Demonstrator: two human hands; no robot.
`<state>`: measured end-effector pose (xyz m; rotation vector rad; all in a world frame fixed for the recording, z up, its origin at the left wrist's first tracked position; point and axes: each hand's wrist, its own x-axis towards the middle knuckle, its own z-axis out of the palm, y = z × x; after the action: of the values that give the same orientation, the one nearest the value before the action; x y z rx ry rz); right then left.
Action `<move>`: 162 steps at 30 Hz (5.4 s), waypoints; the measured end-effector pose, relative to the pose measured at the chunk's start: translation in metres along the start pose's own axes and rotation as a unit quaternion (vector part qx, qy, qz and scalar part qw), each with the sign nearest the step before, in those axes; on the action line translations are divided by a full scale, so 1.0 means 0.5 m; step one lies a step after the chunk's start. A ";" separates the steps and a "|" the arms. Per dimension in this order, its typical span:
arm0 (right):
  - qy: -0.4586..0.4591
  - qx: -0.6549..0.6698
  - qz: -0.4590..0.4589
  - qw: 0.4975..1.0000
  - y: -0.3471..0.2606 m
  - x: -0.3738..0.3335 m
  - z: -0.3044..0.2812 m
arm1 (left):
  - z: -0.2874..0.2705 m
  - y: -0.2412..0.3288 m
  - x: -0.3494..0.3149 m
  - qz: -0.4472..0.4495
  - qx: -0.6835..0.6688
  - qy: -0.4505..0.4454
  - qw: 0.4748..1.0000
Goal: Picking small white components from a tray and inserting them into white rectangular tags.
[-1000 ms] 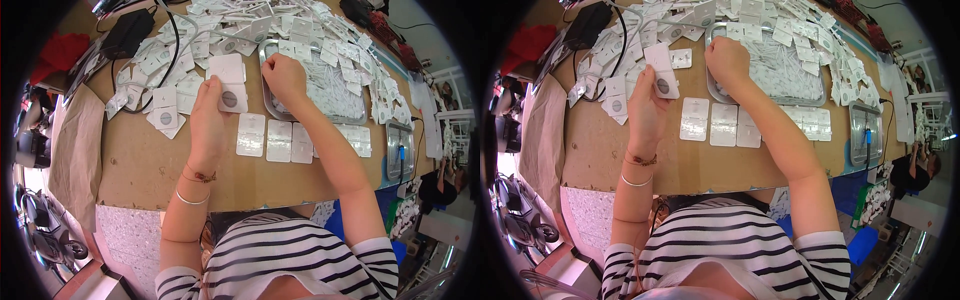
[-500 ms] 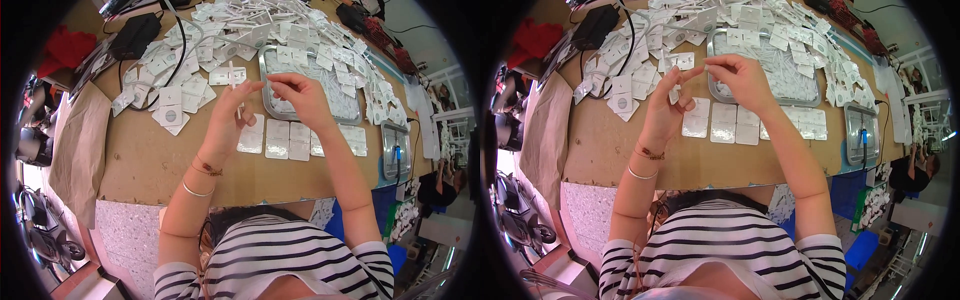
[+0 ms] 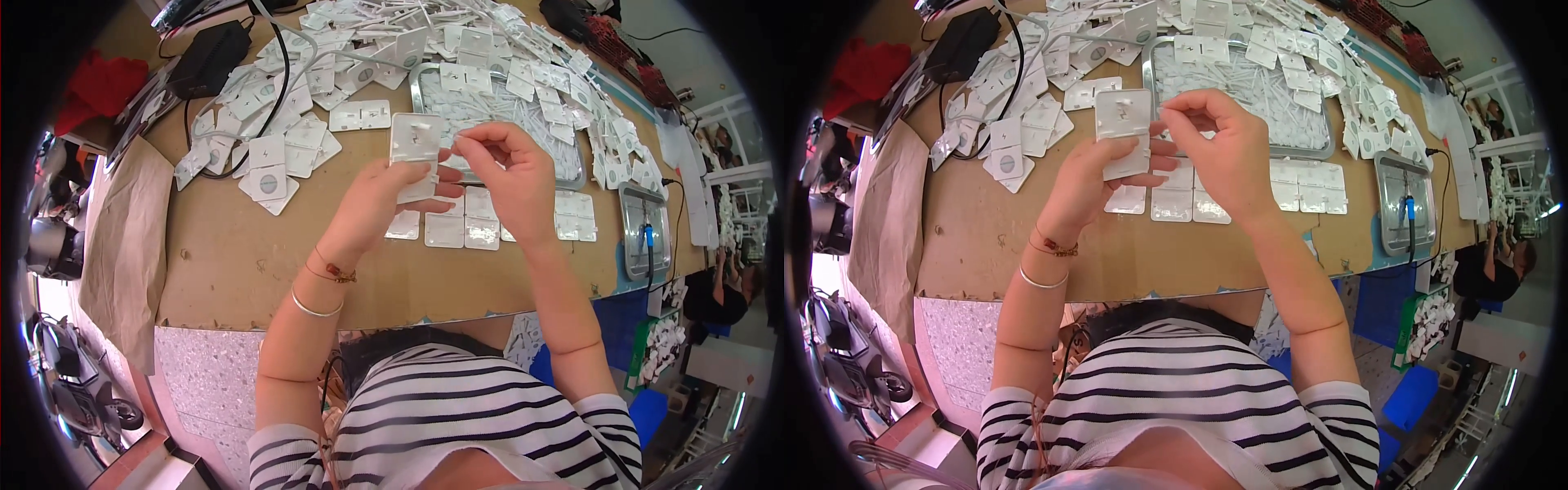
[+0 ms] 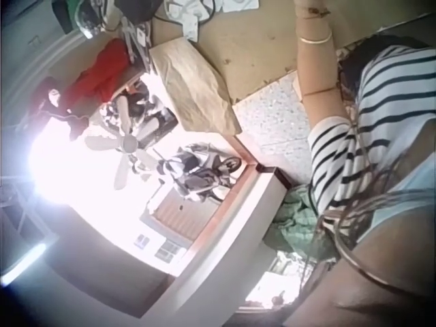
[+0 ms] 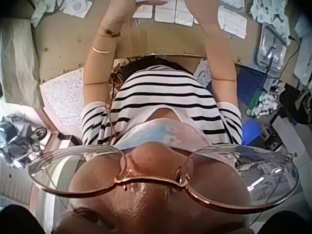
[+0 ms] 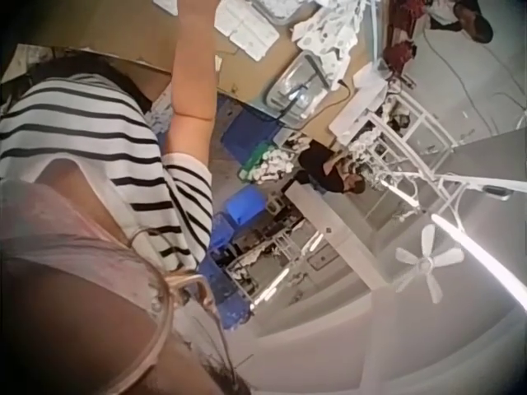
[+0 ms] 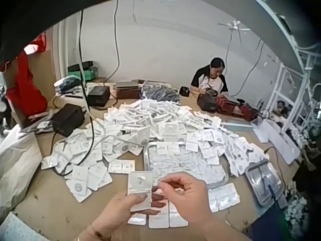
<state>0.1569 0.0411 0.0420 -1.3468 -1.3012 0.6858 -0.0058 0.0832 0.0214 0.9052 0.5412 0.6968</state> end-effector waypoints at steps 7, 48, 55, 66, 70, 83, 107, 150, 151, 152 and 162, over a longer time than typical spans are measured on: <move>-0.021 0.066 0.040 0.997 0.023 -0.008 0.017 | 0.010 0.004 -0.003 -0.035 0.035 -0.049 0.998; -0.010 -0.318 0.004 0.948 0.117 0.081 -0.057 | -0.220 0.050 -0.080 0.066 0.744 0.413 0.521; -0.039 -0.457 0.016 0.889 0.199 0.171 -0.112 | -0.189 0.068 -0.071 0.223 0.604 0.381 0.663; -0.043 -0.101 0.017 0.994 0.084 0.076 -0.103 | 0.008 -0.035 0.050 0.089 0.135 0.125 0.979; -0.073 -0.014 0.030 0.997 0.028 0.013 -0.077 | 0.026 -0.052 0.035 0.052 0.141 0.069 0.986; -0.077 -0.199 -0.165 0.963 0.018 -0.024 -0.061 | 0.036 -0.053 0.020 0.091 0.080 0.035 0.992; -0.105 -0.020 0.123 0.987 0.065 -0.023 -0.029 | 0.014 -0.062 0.010 0.171 0.245 0.165 0.940; -0.010 0.091 0.167 0.982 0.021 -0.009 -0.006 | 0.027 -0.039 0.001 0.035 0.109 0.014 0.993; 0.003 0.107 0.164 0.981 0.017 -0.013 0.000 | 0.025 -0.040 0.000 0.035 0.108 0.014 0.993; 0.018 0.125 0.161 0.979 0.013 -0.015 0.002 | 0.022 -0.039 0.002 0.033 0.118 0.003 0.992; 0.047 0.148 0.154 0.976 -0.009 -0.050 -0.004 | 0.042 -0.038 -0.017 0.061 0.183 -0.013 0.981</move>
<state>0.1517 0.0162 0.0399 -1.3261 -0.8807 0.9752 0.0089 0.0580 0.0172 1.2977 0.6057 0.7072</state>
